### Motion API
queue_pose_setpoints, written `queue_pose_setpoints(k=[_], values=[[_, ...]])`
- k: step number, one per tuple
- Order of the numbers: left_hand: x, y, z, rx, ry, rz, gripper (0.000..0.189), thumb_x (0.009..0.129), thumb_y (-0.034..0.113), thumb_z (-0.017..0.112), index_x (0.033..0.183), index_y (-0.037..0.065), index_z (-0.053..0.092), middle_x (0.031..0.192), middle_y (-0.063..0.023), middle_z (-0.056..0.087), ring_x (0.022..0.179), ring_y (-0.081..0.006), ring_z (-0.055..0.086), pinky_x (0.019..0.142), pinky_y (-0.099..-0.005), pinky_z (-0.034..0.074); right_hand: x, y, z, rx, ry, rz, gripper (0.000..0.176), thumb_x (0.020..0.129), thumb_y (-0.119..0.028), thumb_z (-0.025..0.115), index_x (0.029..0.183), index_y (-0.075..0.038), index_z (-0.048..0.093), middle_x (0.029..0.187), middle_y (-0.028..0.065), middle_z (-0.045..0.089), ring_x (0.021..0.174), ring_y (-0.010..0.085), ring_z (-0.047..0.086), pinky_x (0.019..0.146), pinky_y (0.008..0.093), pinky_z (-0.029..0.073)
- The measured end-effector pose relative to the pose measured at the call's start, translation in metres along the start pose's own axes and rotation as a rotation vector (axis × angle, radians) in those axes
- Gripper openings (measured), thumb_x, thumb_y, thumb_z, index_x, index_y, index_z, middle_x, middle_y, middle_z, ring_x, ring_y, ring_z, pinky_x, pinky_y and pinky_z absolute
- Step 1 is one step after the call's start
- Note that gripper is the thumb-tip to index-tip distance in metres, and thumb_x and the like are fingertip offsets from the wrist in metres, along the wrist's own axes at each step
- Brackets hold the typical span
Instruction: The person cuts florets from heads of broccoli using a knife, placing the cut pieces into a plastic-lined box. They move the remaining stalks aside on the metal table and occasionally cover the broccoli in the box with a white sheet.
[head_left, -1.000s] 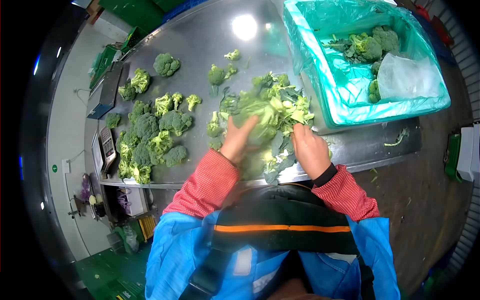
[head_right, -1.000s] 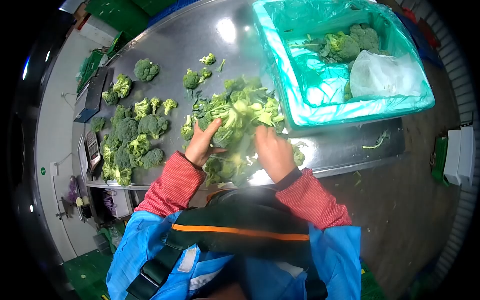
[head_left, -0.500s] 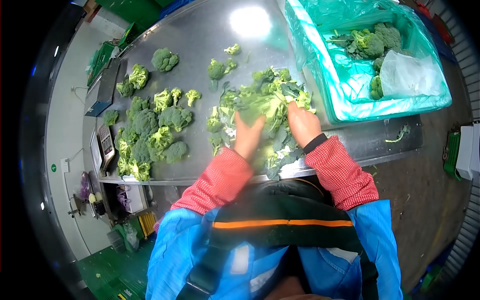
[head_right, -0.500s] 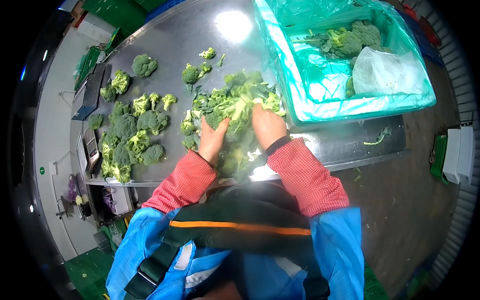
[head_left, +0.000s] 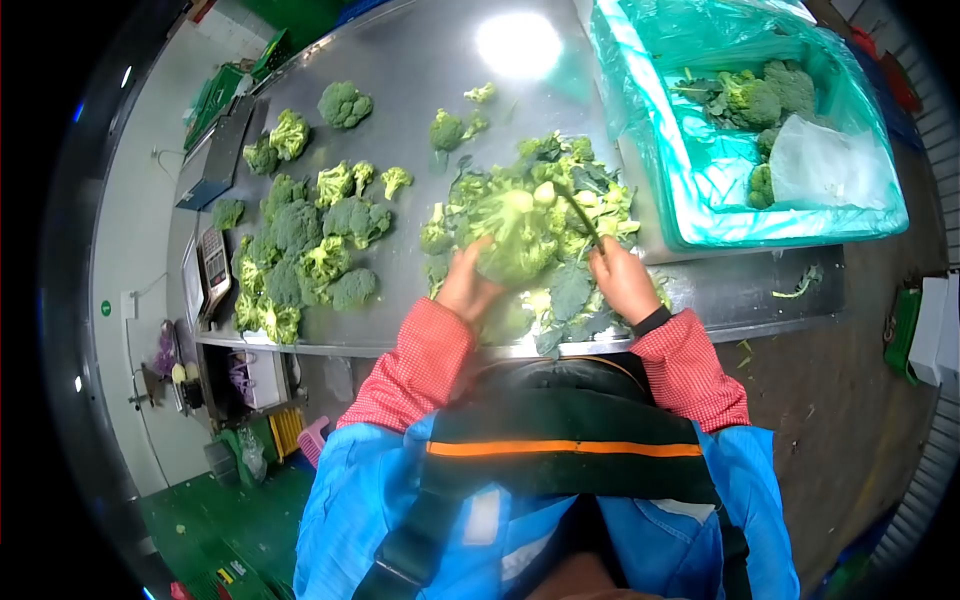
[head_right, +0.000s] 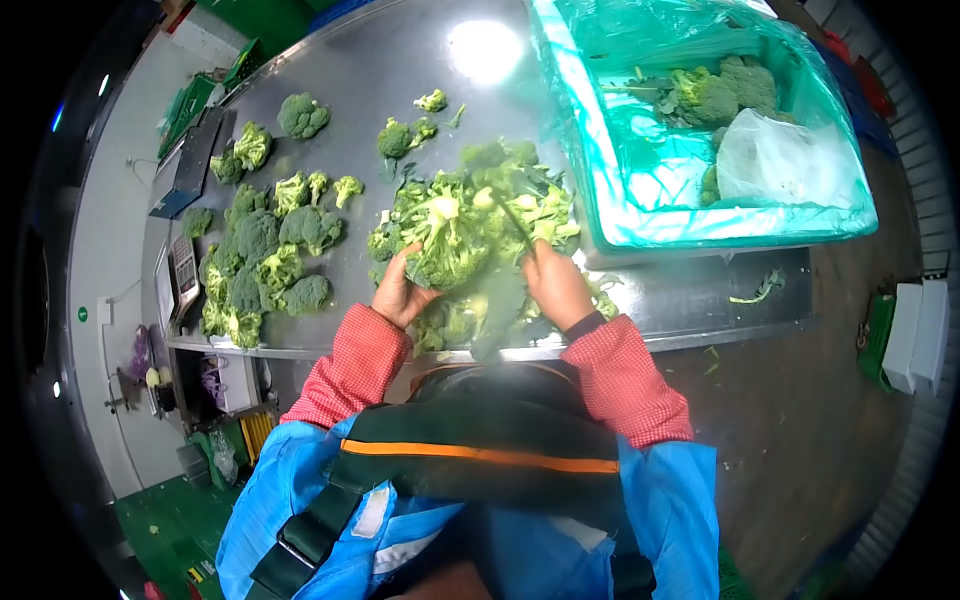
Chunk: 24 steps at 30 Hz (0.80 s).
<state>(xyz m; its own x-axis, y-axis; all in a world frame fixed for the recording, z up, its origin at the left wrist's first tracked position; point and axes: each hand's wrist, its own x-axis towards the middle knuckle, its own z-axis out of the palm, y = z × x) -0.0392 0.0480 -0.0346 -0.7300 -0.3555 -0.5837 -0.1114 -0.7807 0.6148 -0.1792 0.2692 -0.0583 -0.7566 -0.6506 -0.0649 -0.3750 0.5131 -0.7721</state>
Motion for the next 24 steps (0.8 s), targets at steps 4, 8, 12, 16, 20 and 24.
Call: queue_pose_setpoints(k=[4, 8, 12, 16, 20, 24], values=[[-0.027, 0.038, 0.033, 0.252, -0.078, 0.121, 0.054, 0.086, 0.019, 0.072, 0.132, 0.004, 0.050, 0.124, -0.0119, 0.059, 0.111, -0.0269, 0.062, 0.099, -0.0489, 0.049, 0.003, -0.047, -0.037, 0.250, 0.121, -0.062, 0.019, 0.093, -0.022, 0.064, 0.099, -0.005, 0.058, 0.083, 0.0173, 0.067, 0.071, 0.0401, 0.065, 0.062, 0.0486, 0.049], [-0.037, 0.045, 0.045, 0.839, -0.040, 0.416, 0.062, 0.081, 0.015, 0.077, 0.134, 0.002, 0.048, 0.126, -0.0109, 0.059, 0.111, -0.0197, 0.060, 0.098, -0.0322, 0.047, 0.007, -0.100, -0.054, -0.036, 0.322, -0.486, 0.019, 0.087, -0.022, 0.071, 0.095, -0.008, 0.061, 0.093, 0.0101, 0.063, 0.066, 0.0309, 0.065, 0.057, 0.0399, 0.052], [-0.040, 0.033, 0.045, 1.037, -0.078, 0.656, 0.073, 0.078, 0.013, 0.078, 0.142, 0.002, 0.043, 0.131, -0.0119, 0.055, 0.125, -0.0220, 0.051, 0.107, -0.0351, 0.040, 0.012, -0.100, -0.040, -0.083, 0.270, -0.528, 0.015, 0.087, -0.015, 0.071, 0.090, -0.005, 0.060, 0.091, 0.0101, 0.061, 0.064, 0.0288, 0.063, 0.056, 0.0387, 0.050], [-0.055, 0.037, 0.052, 0.970, -0.079, 0.713, 0.073, 0.082, 0.012, 0.074, 0.145, 0.001, 0.039, 0.133, -0.0134, 0.055, 0.123, -0.0235, 0.053, 0.105, -0.0344, 0.042, 0.012, -0.104, -0.033, 0.693, 0.285, -0.076, 0.014, 0.094, -0.018, 0.065, 0.091, -0.007, 0.058, 0.071, 0.0021, 0.054, 0.051, 0.0140, 0.053, 0.044, 0.0289, 0.041], [-0.048, 0.046, 0.018, 0.269, -0.161, 0.165, 0.064, 0.089, 0.030, 0.068, 0.142, 0.004, 0.043, 0.134, -0.0121, 0.057, 0.120, -0.0263, 0.059, 0.098, -0.0427, 0.053, 0.021, -0.063, -0.047, 0.888, 0.068, 0.236, 0.020, 0.097, -0.023, 0.065, 0.106, -0.007, 0.058, 0.060, -0.0006, 0.053, 0.045, 0.0096, 0.048, 0.043, 0.0264, 0.039], [-0.055, 0.069, 0.006, 0.257, -0.131, -0.148, 0.062, 0.096, 0.043, 0.057, 0.146, 0.011, 0.042, 0.140, -0.0105, 0.054, 0.124, -0.0283, 0.057, 0.097, -0.0513, 0.052, 0.005, -0.070, -0.035, 0.383, -0.048, 0.026, 0.060, 0.084, -0.026, 0.076, 0.136, -0.007, 0.053, 0.092, 0.0107, 0.069, 0.075, 0.0200, 0.064, 0.072, 0.0338, 0.052]])
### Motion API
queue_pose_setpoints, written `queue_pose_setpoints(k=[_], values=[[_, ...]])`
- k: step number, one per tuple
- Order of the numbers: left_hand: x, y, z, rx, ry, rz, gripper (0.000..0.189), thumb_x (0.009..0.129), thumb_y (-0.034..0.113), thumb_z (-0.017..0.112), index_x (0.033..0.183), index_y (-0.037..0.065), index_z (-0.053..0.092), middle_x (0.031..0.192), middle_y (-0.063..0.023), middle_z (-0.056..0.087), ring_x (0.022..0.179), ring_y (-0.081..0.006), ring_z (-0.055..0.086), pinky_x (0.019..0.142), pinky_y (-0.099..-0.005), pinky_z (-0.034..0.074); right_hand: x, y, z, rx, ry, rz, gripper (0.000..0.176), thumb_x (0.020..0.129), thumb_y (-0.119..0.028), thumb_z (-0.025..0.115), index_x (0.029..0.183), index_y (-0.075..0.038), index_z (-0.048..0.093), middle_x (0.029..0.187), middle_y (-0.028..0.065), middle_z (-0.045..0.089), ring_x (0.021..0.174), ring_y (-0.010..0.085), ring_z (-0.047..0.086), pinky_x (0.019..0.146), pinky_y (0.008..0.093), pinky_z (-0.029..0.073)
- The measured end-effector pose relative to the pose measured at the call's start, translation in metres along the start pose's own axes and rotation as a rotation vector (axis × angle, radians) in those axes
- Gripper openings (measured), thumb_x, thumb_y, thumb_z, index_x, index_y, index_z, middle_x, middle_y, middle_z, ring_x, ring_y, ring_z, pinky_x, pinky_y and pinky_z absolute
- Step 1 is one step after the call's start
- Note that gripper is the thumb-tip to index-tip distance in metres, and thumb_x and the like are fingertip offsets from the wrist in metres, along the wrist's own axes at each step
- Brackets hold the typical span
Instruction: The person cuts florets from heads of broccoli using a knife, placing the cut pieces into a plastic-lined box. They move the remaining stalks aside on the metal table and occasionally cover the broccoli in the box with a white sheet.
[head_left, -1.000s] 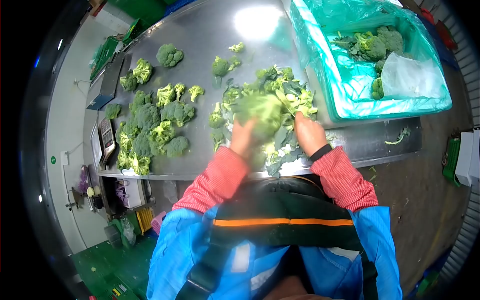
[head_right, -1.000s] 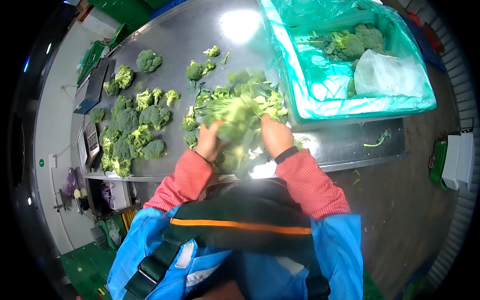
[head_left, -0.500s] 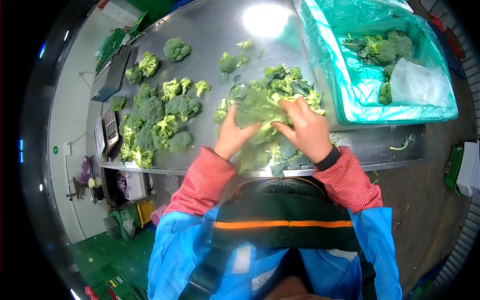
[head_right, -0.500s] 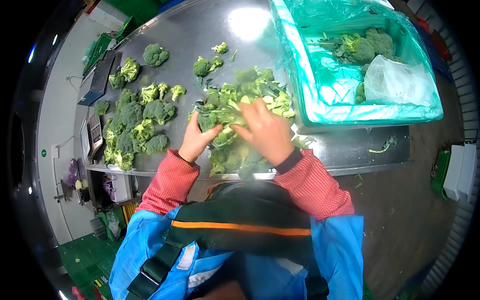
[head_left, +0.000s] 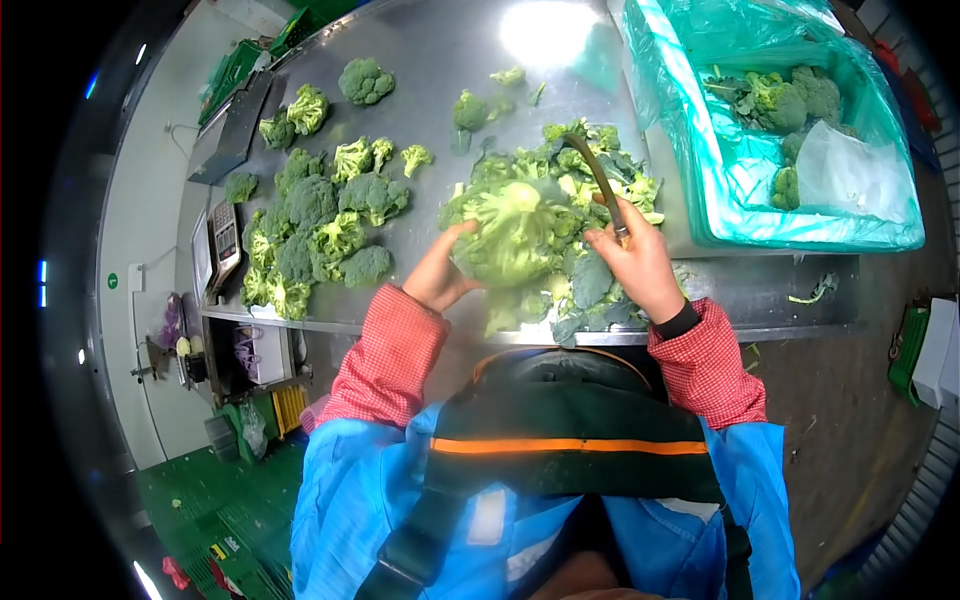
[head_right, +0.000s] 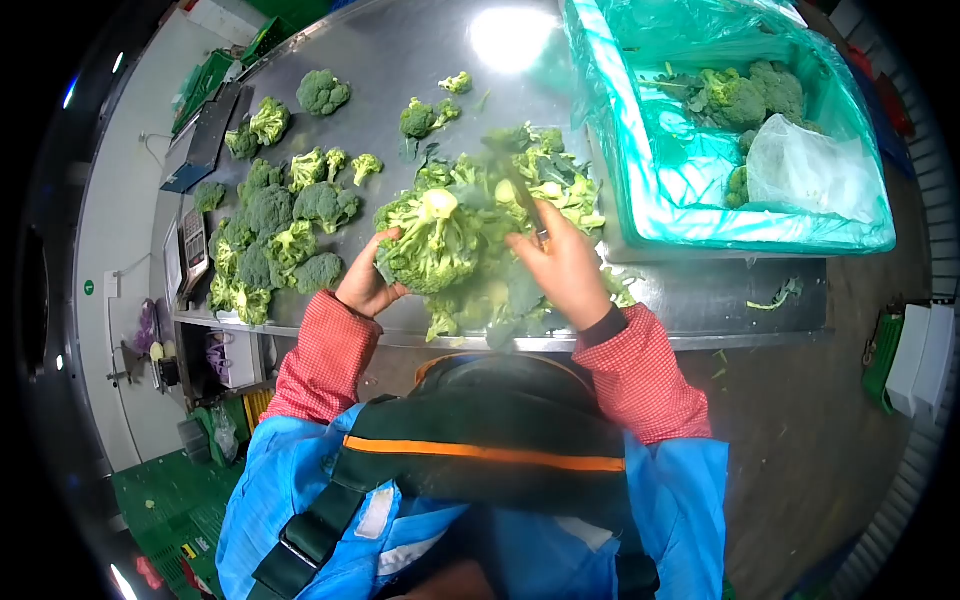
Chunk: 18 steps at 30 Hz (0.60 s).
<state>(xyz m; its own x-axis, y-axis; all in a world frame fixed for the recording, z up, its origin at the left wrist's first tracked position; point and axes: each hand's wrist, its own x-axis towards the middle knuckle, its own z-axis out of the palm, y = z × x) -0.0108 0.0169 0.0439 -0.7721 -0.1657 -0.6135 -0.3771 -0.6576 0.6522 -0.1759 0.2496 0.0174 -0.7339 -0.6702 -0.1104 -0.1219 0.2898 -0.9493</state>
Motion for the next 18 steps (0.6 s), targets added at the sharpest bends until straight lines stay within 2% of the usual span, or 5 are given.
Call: queue_pose_setpoints(k=[5, 11, 13, 16, 18], values=[[-0.011, 0.017, 0.018, 0.237, -0.122, -0.089, 0.071, 0.099, 0.053, 0.049, 0.154, 0.014, 0.028, 0.151, -0.0100, 0.042, 0.136, -0.0282, 0.047, 0.093, -0.0500, 0.056, 0.003, -0.035, 0.009, 0.015, -0.022, -0.325, 0.050, 0.082, -0.027, 0.077, 0.125, -0.007, 0.062, 0.094, 0.0092, 0.068, 0.078, 0.0180, 0.064, 0.071, 0.0320, 0.051], [-0.005, 0.004, 0.018, 0.512, -0.221, 0.294, 0.090, 0.091, 0.050, 0.065, 0.158, 0.011, 0.019, 0.154, -0.0109, 0.034, 0.137, -0.0246, 0.042, 0.107, -0.0396, 0.042, 0.011, -0.014, 0.015, 0.392, -0.026, 0.037, 0.030, 0.092, -0.025, 0.070, 0.111, -0.003, 0.066, 0.084, 0.0025, 0.066, 0.070, 0.0076, 0.057, 0.064, 0.0254, 0.047], [0.002, -0.011, 0.025, 0.565, -0.017, 0.373, 0.091, 0.084, 0.024, 0.076, 0.156, 0.008, 0.022, 0.146, -0.0124, 0.044, 0.132, -0.0221, 0.045, 0.108, -0.0361, 0.039, 0.008, -0.017, 0.020, 0.391, -0.047, 0.154, 0.031, 0.096, -0.030, 0.065, 0.112, -0.004, 0.065, 0.077, -0.0004, 0.061, 0.067, 0.0061, 0.055, 0.061, 0.0245, 0.045], [0.006, -0.021, 0.034, 0.225, 0.030, 0.324, 0.081, 0.086, 0.020, 0.073, 0.152, 0.008, 0.028, 0.140, -0.0121, 0.050, 0.128, -0.0228, 0.050, 0.107, -0.0419, 0.042, 0.007, -0.018, 0.023, 0.481, -0.092, 0.205, 0.036, 0.104, -0.036, 0.052, 0.121, -0.005, 0.060, 0.068, -0.0016, 0.050, 0.046, 0.0026, 0.042, 0.039, 0.0207, 0.033], [0.004, -0.017, 0.037, 0.019, -0.032, 0.245, 0.072, 0.089, 0.022, 0.070, 0.150, 0.008, 0.032, 0.139, -0.0117, 0.052, 0.126, -0.0245, 0.053, 0.107, -0.0468, 0.043, 0.006, -0.013, 0.021, 0.433, -0.062, 0.053, 0.034, 0.105, -0.033, 0.050, 0.122, -0.005, 0.060, 0.069, -0.0024, 0.050, 0.051, 0.0017, 0.044, 0.043, 0.0197, 0.033]])
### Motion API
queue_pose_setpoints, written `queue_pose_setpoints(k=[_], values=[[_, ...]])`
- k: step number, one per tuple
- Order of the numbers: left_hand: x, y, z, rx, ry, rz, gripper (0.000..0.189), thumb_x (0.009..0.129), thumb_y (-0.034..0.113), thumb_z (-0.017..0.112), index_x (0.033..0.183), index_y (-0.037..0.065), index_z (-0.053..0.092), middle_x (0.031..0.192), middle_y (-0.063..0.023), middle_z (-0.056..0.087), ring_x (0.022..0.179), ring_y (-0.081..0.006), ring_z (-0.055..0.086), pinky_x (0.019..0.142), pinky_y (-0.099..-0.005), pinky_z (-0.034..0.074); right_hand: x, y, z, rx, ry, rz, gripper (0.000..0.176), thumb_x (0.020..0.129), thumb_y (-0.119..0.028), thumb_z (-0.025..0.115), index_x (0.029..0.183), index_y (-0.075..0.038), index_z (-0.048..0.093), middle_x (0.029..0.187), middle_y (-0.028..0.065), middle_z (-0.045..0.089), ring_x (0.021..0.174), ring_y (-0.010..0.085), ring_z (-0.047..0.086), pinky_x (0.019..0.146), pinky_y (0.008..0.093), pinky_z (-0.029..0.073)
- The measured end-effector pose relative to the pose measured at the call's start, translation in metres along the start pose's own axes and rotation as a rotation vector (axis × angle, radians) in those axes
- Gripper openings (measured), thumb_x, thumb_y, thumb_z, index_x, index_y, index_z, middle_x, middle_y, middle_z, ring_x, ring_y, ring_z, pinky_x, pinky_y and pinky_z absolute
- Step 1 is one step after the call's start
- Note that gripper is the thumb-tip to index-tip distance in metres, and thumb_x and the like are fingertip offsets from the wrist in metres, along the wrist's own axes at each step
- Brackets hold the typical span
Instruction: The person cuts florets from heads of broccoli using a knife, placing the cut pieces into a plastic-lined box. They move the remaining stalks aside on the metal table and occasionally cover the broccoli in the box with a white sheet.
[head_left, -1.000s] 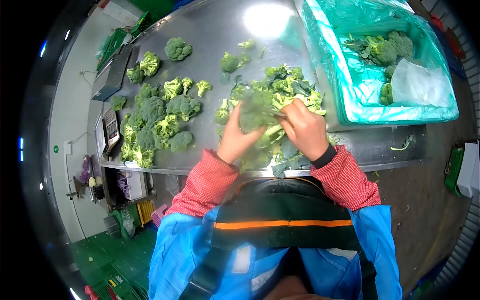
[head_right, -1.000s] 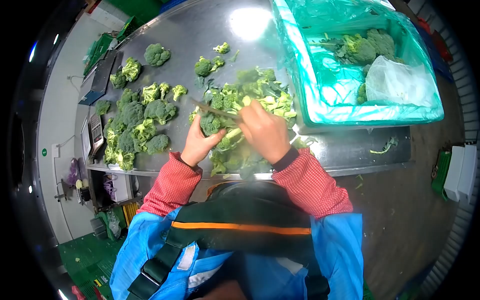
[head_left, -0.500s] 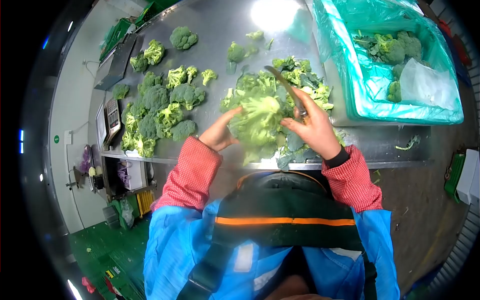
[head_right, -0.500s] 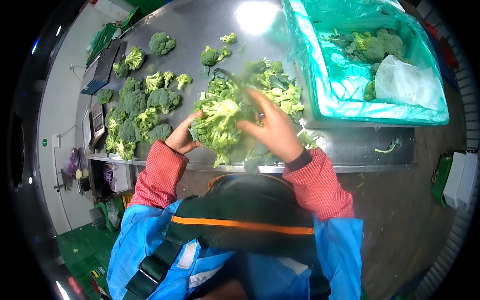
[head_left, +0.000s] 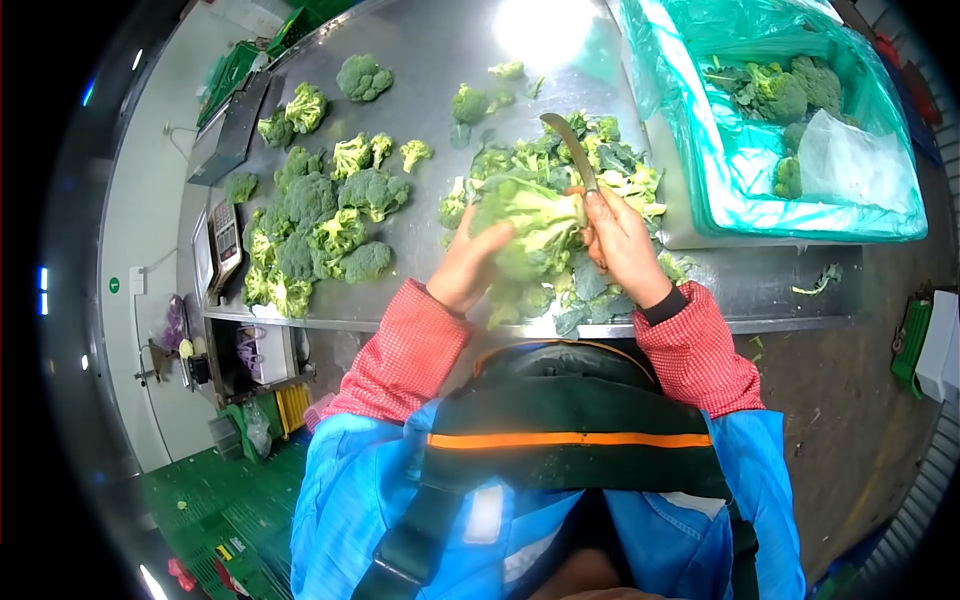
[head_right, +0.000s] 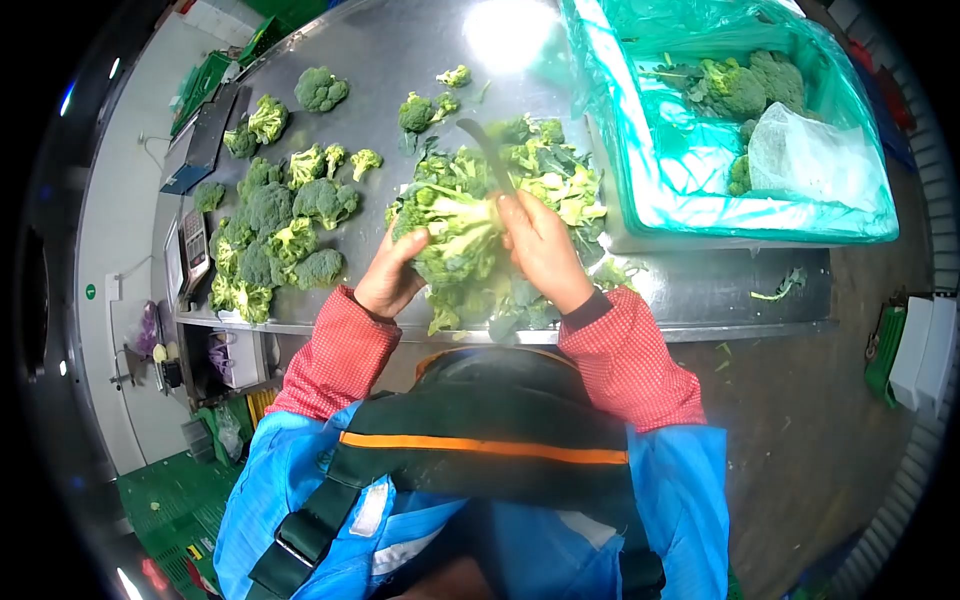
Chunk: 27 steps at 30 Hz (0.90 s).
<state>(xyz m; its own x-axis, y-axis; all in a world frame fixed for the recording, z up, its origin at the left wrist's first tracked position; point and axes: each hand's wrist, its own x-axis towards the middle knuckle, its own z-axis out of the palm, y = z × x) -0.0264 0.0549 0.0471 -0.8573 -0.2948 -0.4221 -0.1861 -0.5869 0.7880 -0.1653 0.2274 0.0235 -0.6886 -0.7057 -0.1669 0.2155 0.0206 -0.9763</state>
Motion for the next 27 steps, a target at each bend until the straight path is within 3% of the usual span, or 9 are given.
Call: queue_pose_setpoints(k=[1, 2, 6, 9, 16, 20, 21, 23, 27], values=[[-0.001, 0.001, -0.002, -0.064, -0.006, -0.046, 0.069, 0.090, 0.024, 0.068, 0.148, 0.009, 0.034, 0.139, -0.0118, 0.052, 0.126, -0.0258, 0.053, 0.107, -0.0498, 0.042, -0.001, 0.000, -0.002, -0.027, -0.002, -0.077, 0.033, 0.105, -0.031, 0.050, 0.123, -0.006, 0.060, 0.070, -0.0028, 0.050, 0.053, 0.0013, 0.045, 0.044, 0.0192, 0.034], [-0.002, 0.002, -0.006, -0.128, -0.012, -0.090, 0.066, 0.091, 0.027, 0.067, 0.147, 0.009, 0.036, 0.140, -0.0119, 0.052, 0.127, -0.0271, 0.053, 0.107, -0.0528, 0.042, -0.004, -0.003, -0.006, -0.192, 0.090, -0.146, 0.022, 0.101, -0.022, 0.054, 0.105, -0.003, 0.064, 0.073, 0.0056, 0.059, 0.056, 0.0168, 0.057, 0.051, 0.0308, 0.045], [-0.007, 0.005, -0.015, -0.247, -0.038, -0.134, 0.056, 0.094, 0.035, 0.062, 0.142, 0.012, 0.043, 0.141, -0.0123, 0.051, 0.128, -0.0331, 0.052, 0.108, -0.0607, 0.037, -0.023, -0.011, -0.015, -0.870, 0.208, -0.716, 0.014, 0.082, -0.012, 0.070, 0.092, -0.008, 0.061, 0.079, 0.0079, 0.062, 0.066, 0.0269, 0.064, 0.054, 0.0352, 0.049], [-0.011, 0.002, -0.017, -0.265, -0.001, -0.149, 0.052, 0.095, 0.035, 0.060, 0.139, 0.012, 0.046, 0.141, -0.0123, 0.052, 0.128, -0.0346, 0.051, 0.108, -0.0640, 0.036, -0.030, -0.021, -0.008, -1.155, 0.151, -0.744, 0.016, 0.078, -0.012, 0.071, 0.085, -0.011, 0.056, 0.073, 0.0065, 0.057, 0.061, 0.0228, 0.063, 0.051, 0.0349, 0.049], [-0.032, 0.006, -0.008, -0.189, 0.021, -0.100, 0.051, 0.095, 0.032, 0.060, 0.139, 0.010, 0.047, 0.138, -0.0100, 0.054, 0.126, -0.0296, 0.054, 0.104, -0.0640, 0.038, -0.009, -0.011, -0.006, -1.200, 0.140, -0.796, 0.014, 0.081, -0.014, 0.066, 0.081, -0.011, 0.053, 0.070, 0.0081, 0.056, 0.055, 0.0238, 0.061, 0.047, 0.0366, 0.049], [-0.057, 0.030, -0.020, -0.244, 0.031, 0.179, 0.058, 0.091, 0.024, 0.061, 0.143, 0.004, 0.045, 0.139, -0.0132, 0.055, 0.126, -0.0277, 0.055, 0.105, -0.0451, 0.046, 0.009, 0.056, -0.046, -1.308, 0.190, -0.547, 0.010, 0.090, -0.016, 0.062, 0.085, -0.010, 0.054, 0.070, 0.0108, 0.061, 0.053, 0.0289, 0.062, 0.048, 0.0409, 0.050], [-0.061, 0.040, -0.024, -0.100, 0.019, 0.325, 0.061, 0.090, 0.023, 0.063, 0.144, 0.003, 0.043, 0.140, -0.0152, 0.055, 0.126, -0.0278, 0.056, 0.102, -0.0433, 0.048, 0.002, 0.034, -0.029, -1.192, 0.174, -0.438, 0.010, 0.092, -0.017, 0.061, 0.093, -0.008, 0.059, 0.082, 0.0135, 0.067, 0.068, 0.0334, 0.066, 0.058, 0.0439, 0.051], [-0.066, 0.052, -0.048, -0.086, 0.061, 0.183, 0.064, 0.089, 0.021, 0.064, 0.145, 0.003, 0.040, 0.137, -0.0150, 0.056, 0.122, -0.0278, 0.058, 0.101, -0.0428, 0.049, 0.002, 0.015, 0.001, -1.009, 0.231, -0.608, 0.009, 0.092, -0.018, 0.063, 0.093, -0.010, 0.058, 0.079, 0.0096, 0.065, 0.063, 0.0300, 0.065, 0.053, 0.0400, 0.052], [-0.051, 0.053, -0.051, 0.171, 0.232, 0.298, 0.071, 0.089, 0.009, 0.065, 0.150, 0.010, 0.030, 0.131, -0.0098, 0.055, 0.118, -0.0223, 0.057, 0.099, -0.0382, 0.048, 0.002, -0.005, 0.010, -0.977, 0.124, -0.665, 0.010, 0.090, -0.018, 0.065, 0.092, -0.012, 0.058, 0.079, 0.0075, 0.063, 0.064, 0.0287, 0.064, 0.053, 0.0382, 0.051]])
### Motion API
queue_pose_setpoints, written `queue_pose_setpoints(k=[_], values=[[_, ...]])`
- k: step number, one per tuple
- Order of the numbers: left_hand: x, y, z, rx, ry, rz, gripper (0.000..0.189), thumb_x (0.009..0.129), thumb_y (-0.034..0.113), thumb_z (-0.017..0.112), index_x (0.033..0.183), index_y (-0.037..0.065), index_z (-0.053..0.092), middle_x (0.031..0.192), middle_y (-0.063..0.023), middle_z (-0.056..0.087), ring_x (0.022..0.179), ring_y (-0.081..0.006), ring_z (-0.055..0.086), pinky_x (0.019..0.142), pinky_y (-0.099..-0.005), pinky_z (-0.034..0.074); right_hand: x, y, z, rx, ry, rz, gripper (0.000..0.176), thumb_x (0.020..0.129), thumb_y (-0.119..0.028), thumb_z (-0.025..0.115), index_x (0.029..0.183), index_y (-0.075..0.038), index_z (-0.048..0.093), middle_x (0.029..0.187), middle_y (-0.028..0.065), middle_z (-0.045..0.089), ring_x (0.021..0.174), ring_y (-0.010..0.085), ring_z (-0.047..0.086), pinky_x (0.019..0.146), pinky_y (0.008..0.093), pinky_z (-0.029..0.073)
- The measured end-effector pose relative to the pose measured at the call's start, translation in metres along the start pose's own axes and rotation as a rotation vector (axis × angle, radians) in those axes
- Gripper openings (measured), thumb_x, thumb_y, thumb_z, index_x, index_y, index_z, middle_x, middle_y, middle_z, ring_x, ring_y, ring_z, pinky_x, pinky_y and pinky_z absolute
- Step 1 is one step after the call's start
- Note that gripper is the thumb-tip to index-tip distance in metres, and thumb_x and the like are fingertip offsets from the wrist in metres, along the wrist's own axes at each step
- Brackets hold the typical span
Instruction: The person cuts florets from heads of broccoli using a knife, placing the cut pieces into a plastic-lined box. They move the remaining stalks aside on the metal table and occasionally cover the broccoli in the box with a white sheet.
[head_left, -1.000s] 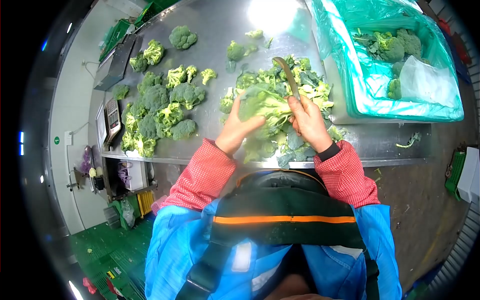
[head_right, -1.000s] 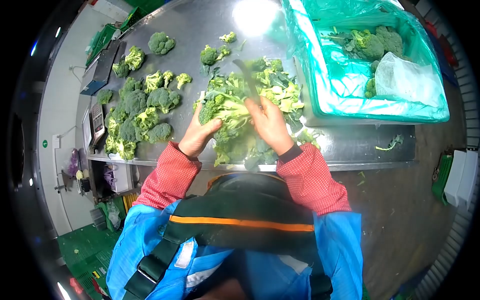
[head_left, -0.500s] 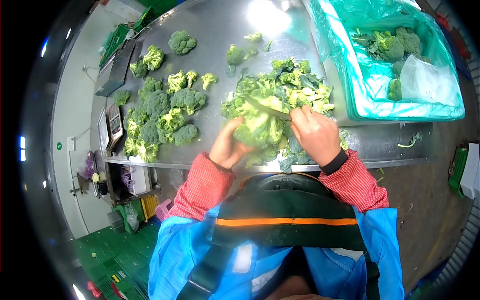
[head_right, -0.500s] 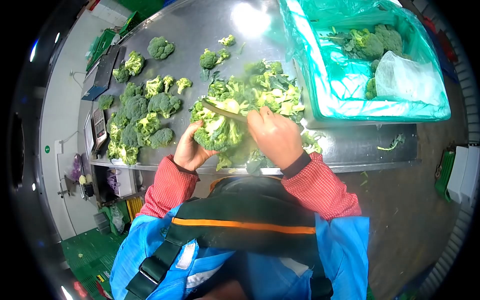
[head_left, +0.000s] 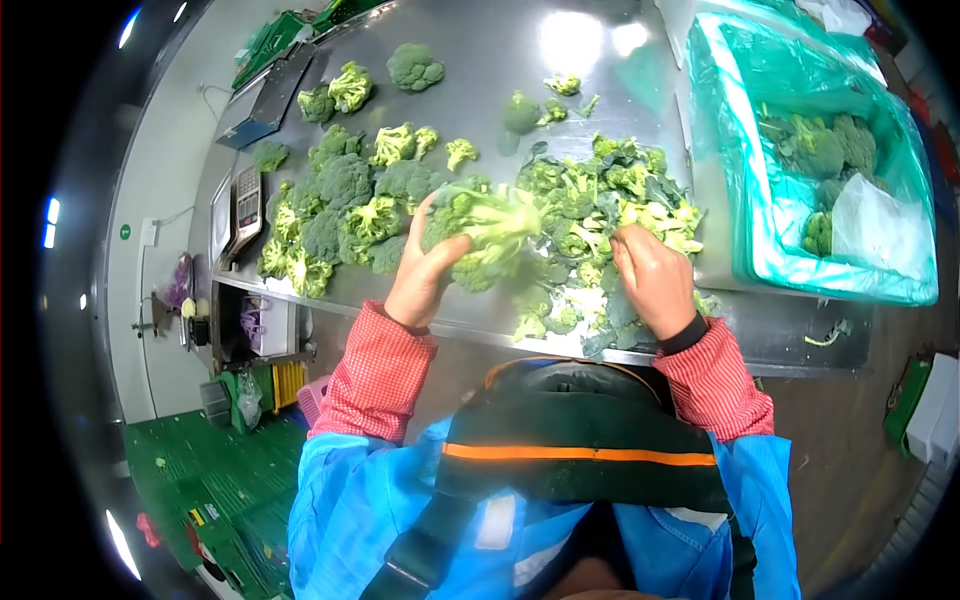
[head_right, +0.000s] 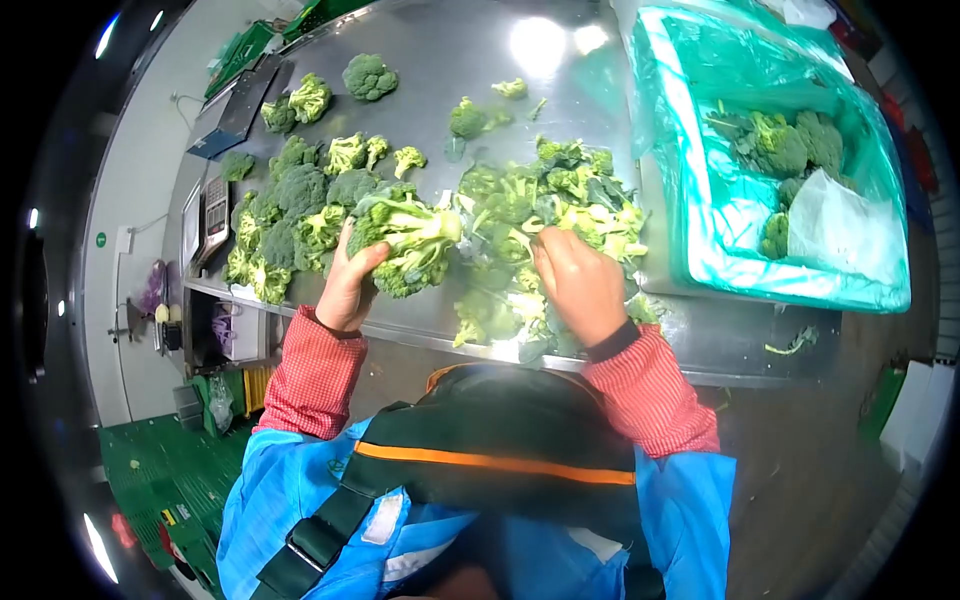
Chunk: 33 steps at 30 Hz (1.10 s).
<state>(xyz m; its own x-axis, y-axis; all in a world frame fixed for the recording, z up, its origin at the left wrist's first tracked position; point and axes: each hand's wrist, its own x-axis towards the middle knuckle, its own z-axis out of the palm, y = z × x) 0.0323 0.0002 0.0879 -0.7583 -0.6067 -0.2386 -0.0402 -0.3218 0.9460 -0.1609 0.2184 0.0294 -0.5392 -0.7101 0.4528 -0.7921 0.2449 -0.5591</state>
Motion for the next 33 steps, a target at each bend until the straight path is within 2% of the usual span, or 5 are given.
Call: queue_pose_setpoints(k=[5, 18, 27, 29, 33], values=[[0.007, 0.001, -0.008, 0.159, -0.015, -0.019, 0.073, 0.086, 0.015, 0.070, 0.149, 0.010, 0.034, 0.129, -0.0092, 0.056, 0.114, -0.0193, 0.058, 0.099, -0.0340, 0.047, 0.006, -0.013, -0.015, -0.156, -0.102, -0.257, 0.013, 0.083, -0.015, 0.067, 0.083, -0.013, 0.054, 0.071, 0.0057, 0.055, 0.058, 0.0247, 0.061, 0.049, 0.0365, 0.049], [0.036, 0.008, -0.077, 0.054, 0.177, -0.297, 0.059, 0.091, 0.037, 0.062, 0.139, 0.008, 0.046, 0.132, -0.0118, 0.055, 0.115, -0.0261, 0.061, 0.082, -0.0454, 0.060, -0.019, 0.007, 0.020, 0.024, -0.221, 0.203, 0.014, 0.096, -0.019, 0.057, 0.098, -0.006, 0.062, 0.085, 0.0197, 0.067, 0.074, 0.0412, 0.064, 0.062, 0.0482, 0.049], [0.114, 0.029, -0.204, -0.574, 0.653, 0.057, 0.087, 0.085, 0.053, 0.072, 0.150, 0.010, 0.034, 0.142, -0.0269, 0.040, 0.123, -0.0423, 0.051, 0.101, -0.0464, 0.053, -0.051, 0.018, 0.017, 0.005, -0.254, 0.114, 0.011, 0.092, -0.019, 0.059, 0.096, -0.009, 0.061, 0.082, 0.0122, 0.067, 0.069, 0.0337, 0.066, 0.058, 0.0438, 0.051], [0.135, 0.032, -0.172, -0.405, 0.610, 0.101, 0.110, 0.083, 0.054, 0.074, 0.157, 0.008, 0.005, 0.144, -0.0281, 0.036, 0.130, -0.0413, 0.048, 0.105, -0.0459, 0.050, -0.064, 0.031, 0.022, 0.023, -0.270, 0.101, 0.012, 0.089, -0.017, 0.060, 0.099, -0.010, 0.062, 0.084, 0.0116, 0.068, 0.065, 0.0316, 0.066, 0.054, 0.0417, 0.052], [0.167, 0.050, -0.015, -0.067, 0.167, 0.169, 0.068, 0.097, 0.043, 0.061, 0.148, 0.005, 0.037, 0.139, -0.0193, 0.054, 0.130, -0.0261, 0.051, 0.102, -0.0400, 0.048, -0.073, 0.033, 0.003, -0.005, -0.198, 0.012, 0.013, 0.089, -0.022, 0.064, 0.092, -0.009, 0.062, 0.079, 0.0098, 0.066, 0.061, 0.0300, 0.065, 0.053, 0.0390, 0.052]])
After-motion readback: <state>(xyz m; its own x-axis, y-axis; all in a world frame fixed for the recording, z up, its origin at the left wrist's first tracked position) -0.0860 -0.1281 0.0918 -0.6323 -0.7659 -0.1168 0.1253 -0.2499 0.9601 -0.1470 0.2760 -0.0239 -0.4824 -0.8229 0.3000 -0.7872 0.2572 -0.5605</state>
